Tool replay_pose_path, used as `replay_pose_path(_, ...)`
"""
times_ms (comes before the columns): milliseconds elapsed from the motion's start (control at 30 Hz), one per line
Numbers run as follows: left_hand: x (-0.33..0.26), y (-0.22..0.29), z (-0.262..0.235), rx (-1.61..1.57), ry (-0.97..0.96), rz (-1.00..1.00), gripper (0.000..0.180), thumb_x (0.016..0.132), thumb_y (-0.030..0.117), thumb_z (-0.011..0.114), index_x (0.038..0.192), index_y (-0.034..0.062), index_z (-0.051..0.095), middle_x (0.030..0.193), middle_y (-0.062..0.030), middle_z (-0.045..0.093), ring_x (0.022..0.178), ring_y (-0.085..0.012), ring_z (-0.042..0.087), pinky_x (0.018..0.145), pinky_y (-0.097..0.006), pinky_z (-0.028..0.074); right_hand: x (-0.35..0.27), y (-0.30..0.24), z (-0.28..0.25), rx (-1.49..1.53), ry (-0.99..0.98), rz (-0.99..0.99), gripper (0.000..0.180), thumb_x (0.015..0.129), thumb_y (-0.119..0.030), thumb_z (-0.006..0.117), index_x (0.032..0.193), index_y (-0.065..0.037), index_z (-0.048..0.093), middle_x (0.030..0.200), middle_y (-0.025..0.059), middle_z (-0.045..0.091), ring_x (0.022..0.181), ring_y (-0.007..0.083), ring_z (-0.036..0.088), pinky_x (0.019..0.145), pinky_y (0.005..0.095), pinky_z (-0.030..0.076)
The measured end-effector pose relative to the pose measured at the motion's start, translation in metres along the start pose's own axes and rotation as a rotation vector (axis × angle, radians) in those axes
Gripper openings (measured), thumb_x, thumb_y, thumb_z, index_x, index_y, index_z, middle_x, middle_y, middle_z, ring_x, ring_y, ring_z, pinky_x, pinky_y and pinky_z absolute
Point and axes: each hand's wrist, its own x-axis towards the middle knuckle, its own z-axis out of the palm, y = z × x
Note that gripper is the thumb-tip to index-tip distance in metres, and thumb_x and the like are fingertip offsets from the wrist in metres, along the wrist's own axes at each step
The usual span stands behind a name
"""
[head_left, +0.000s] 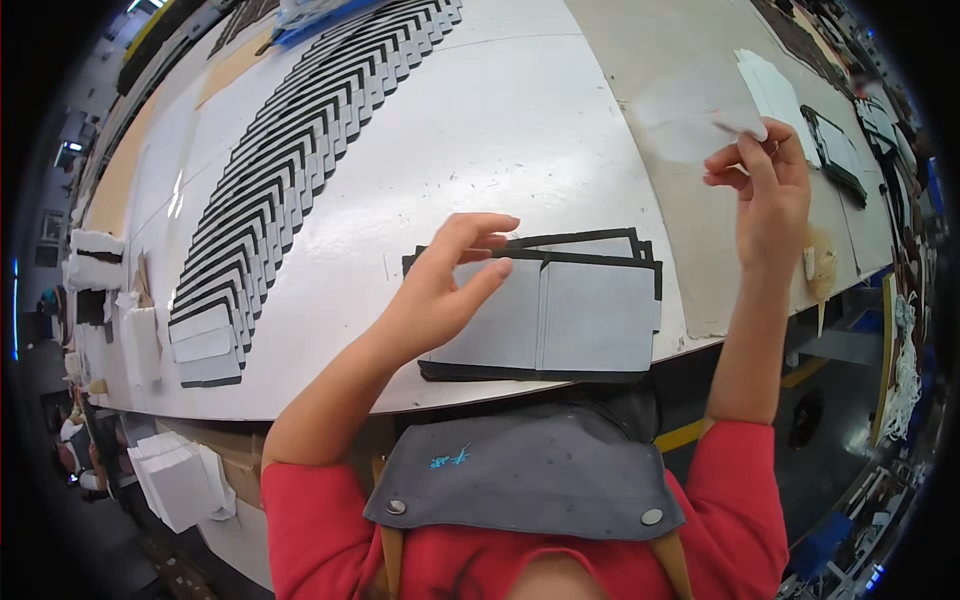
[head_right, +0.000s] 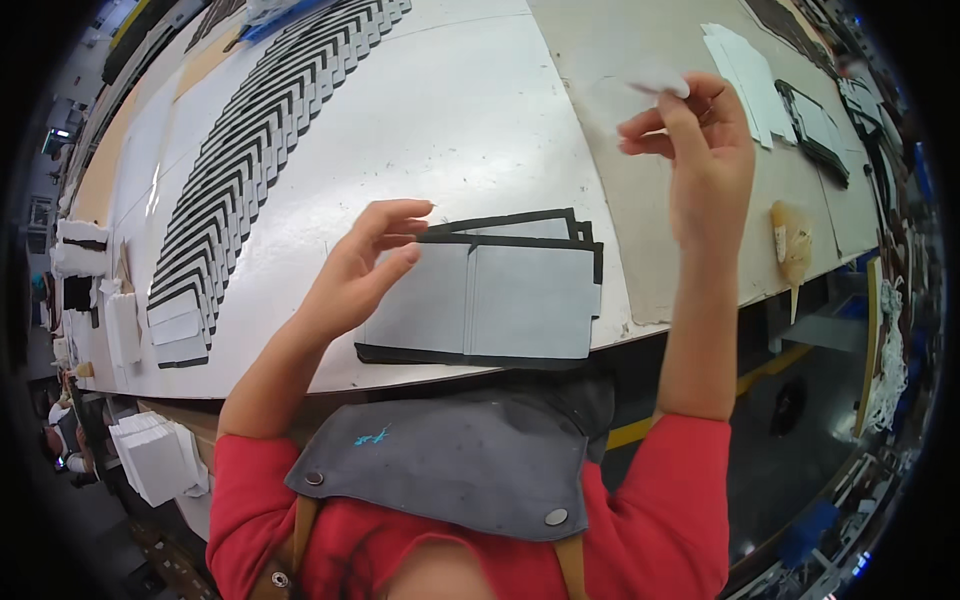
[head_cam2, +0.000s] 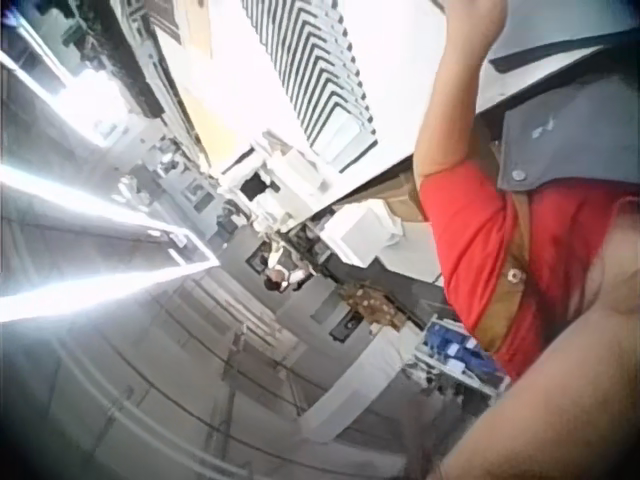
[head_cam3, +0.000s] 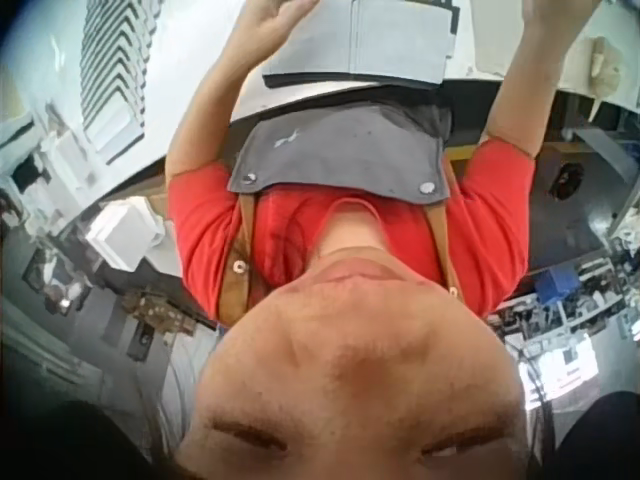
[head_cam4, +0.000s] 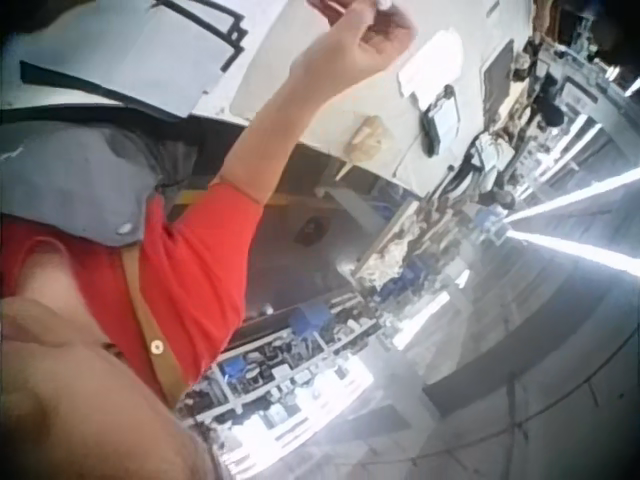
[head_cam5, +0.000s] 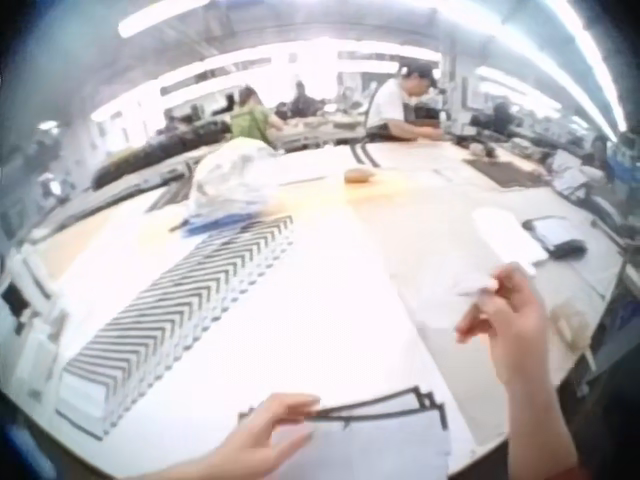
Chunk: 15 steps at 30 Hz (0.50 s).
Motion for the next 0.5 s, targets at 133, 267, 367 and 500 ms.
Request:
replay_pose_path(133,0.017,0.0,0.026,-0.553,0.021,-0.305,0.051,0.092,0.019,0.051,0.134,-0.0025,0.033,0.131,-0.0179,0.041,0.114,-0.0251,0.05,0.095,-0.033,0.042,-0.032,0.001,0.015,0.431,-0.053,0.045,0.012,0.089,-0.005,0.046,0.098,0.002,0.049,0.097,0.0192,0.062,0.064,0.0161,0.062,0.057,0.0282,0.055)
replay_pose_path(267,0.019,-0.002,0.03,-0.794,0.087,-0.386,0.058,0.093,0.026,0.049,0.135,-0.0067,0.025,0.129,-0.022,0.042,0.11,-0.027,0.053,0.093,-0.032,0.045,-0.057,0.013,0.021,0.635,-0.026,0.189,0.017,0.09,-0.008,0.045,0.102,0.002,0.051,0.099,0.0186,0.061,0.062,0.0144,0.06,0.055,0.0266,0.053)
replay_pose_path(367,0.014,-0.005,0.03,-0.877,0.199,-0.421,0.054,0.093,0.023,0.05,0.133,-0.0058,0.028,0.124,-0.0201,0.045,0.109,-0.0266,0.054,0.091,-0.032,0.046,-0.069,0.017,0.023,0.684,0.029,0.331,0.022,0.091,-0.013,0.043,0.105,0.002,0.052,0.099,0.0158,0.061,0.059,0.0118,0.056,0.051,0.024,0.05)
replay_pose_path(500,0.011,-0.01,0.028,-0.929,0.283,-0.443,0.036,0.092,0.017,0.051,0.12,-0.0023,0.04,0.107,-0.0123,0.053,0.099,-0.0195,0.056,0.087,-0.03,0.047,-0.075,0.017,0.02,0.782,-0.009,0.365,0.02,0.091,-0.011,0.044,0.105,0.0,0.054,0.097,0.0097,0.061,0.06,0.0094,0.053,0.051,0.0206,0.049)
